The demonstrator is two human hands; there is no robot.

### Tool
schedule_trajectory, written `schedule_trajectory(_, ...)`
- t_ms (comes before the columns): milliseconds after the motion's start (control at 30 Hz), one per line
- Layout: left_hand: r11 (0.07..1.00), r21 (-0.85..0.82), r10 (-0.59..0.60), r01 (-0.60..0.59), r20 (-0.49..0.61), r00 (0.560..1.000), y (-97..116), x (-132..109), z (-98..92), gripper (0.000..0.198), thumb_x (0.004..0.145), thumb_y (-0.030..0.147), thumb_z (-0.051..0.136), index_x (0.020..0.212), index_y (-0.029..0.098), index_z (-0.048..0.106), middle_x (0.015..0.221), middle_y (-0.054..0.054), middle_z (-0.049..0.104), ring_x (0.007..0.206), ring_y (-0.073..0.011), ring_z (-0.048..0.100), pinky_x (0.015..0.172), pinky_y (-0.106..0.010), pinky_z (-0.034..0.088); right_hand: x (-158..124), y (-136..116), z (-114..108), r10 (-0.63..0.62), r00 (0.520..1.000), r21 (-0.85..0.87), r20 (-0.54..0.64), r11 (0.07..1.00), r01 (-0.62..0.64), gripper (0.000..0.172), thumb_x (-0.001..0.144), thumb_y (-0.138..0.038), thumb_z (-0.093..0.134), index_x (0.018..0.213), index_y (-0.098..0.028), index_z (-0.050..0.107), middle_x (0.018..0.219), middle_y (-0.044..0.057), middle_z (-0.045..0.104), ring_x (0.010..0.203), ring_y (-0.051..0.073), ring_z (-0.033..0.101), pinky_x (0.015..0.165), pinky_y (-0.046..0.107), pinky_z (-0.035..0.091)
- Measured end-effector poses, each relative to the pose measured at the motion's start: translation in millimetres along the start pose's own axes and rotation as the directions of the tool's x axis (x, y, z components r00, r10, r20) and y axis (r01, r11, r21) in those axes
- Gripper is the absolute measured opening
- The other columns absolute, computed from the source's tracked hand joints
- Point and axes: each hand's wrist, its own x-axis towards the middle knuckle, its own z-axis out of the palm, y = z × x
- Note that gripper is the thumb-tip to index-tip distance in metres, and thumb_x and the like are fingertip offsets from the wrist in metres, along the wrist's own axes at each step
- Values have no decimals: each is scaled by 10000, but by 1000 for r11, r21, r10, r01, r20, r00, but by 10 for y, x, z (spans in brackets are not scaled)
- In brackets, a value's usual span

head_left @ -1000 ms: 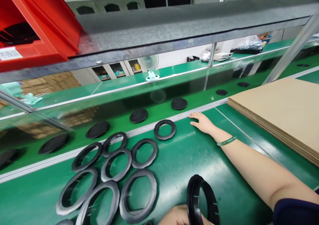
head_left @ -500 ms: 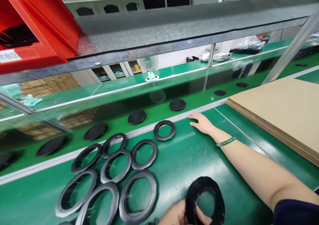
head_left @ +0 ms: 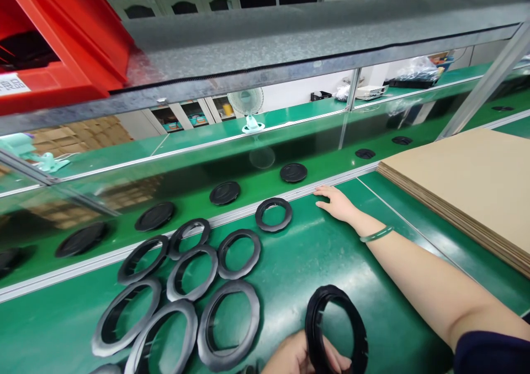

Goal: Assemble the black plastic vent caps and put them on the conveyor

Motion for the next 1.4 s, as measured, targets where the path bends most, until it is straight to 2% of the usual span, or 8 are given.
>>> schedule_trajectory(167, 941, 327, 88, -86, 11, 996, -243, 65, -122, 519, 753, 673, 708, 772, 159, 770, 961, -123, 726, 946, -250, 696, 847, -316, 521, 5, 7, 8, -2, 1000, 0, -3, 1000, 2, 349, 838, -194, 730, 1187, -195, 716, 1356, 82, 597, 1358, 286, 452, 1183, 491, 326)
schedule_trajectory(400, 996, -68, -51, 51, 1, 999, -121, 14, -23, 408, 769, 422, 821, 1066, 169, 703, 1150, -154, 723, 1136, -295, 668, 1025, -446, 468, -4, 1, 3, -3, 1000, 4, -7, 1000, 3, 352, 834, -194, 725, 1186, -217, 718, 1355, 74, 598, 1364, 285, 447, 1184, 499, 322)
schedule_trajectory(600, 942, 323, 102, -94, -9, 995, -282, 86, -113, 488, 721, 632, 764, 718, 145, 734, 893, -111, 712, 919, -246, 693, 838, -327, 524, -6, 1, -1, -5, 1000, 10, -3, 1000, 5, 351, 841, -203, 722, 1191, -216, 714, 1366, 75, 589, 1370, 288, 440, 1188, 510, 310)
schedule_trajectory(800, 1000, 10, -29, 28, 20, 999, -94, 50, -35, 427, 752, 477, 817, 1018, 155, 730, 1117, -150, 720, 1127, -310, 661, 1026, -461, 474, -7, 1, -2, -7, 1000, 12, -5, 1000, 7, 347, 839, -200, 719, 1185, -230, 717, 1358, 72, 595, 1367, 288, 444, 1185, 516, 310)
schedule_trajectory(967, 984, 161, 65, -72, 53, 997, -42, 12, -41, 381, 785, 532, 762, 753, 153, 739, 1081, -143, 711, 1138, -314, 655, 1029, -438, 473, -8, -1, -2, -7, 1000, 10, -3, 1000, 7, 349, 838, -201, 719, 1186, -230, 717, 1359, 69, 595, 1369, 286, 441, 1187, 510, 310)
schedule_trajectory(1133, 961, 262, 79, -86, 39, 996, 5, 37, -27, 426, 776, 565, 754, 841, 145, 765, 1016, -151, 735, 1044, -310, 696, 954, -415, 523, -6, 4, 5, -5, 1000, 5, -6, 1000, 5, 353, 835, -200, 724, 1188, -219, 716, 1359, 77, 594, 1367, 290, 443, 1186, 509, 312)
schedule_trajectory(1267, 991, 118, 66, -68, 27, 997, 4, 40, -7, 408, 801, 500, 763, 976, 131, 756, 1068, -170, 740, 1073, -310, 692, 971, -437, 516, -7, 0, 3, -10, 1000, 1, -6, 1000, 10, 349, 840, -197, 721, 1189, -203, 715, 1362, 84, 591, 1364, 289, 447, 1186, 506, 313)
schedule_trajectory(1400, 967, 237, 86, -91, 28, 996, -165, 64, -67, 457, 764, 605, 742, 804, 151, 766, 1022, -145, 732, 1011, -280, 698, 917, -369, 529, -10, -10, -5, -11, 1000, -3, -6, 1000, 11, 349, 841, -192, 722, 1189, -213, 714, 1363, 78, 591, 1360, 287, 452, 1190, 509, 305)
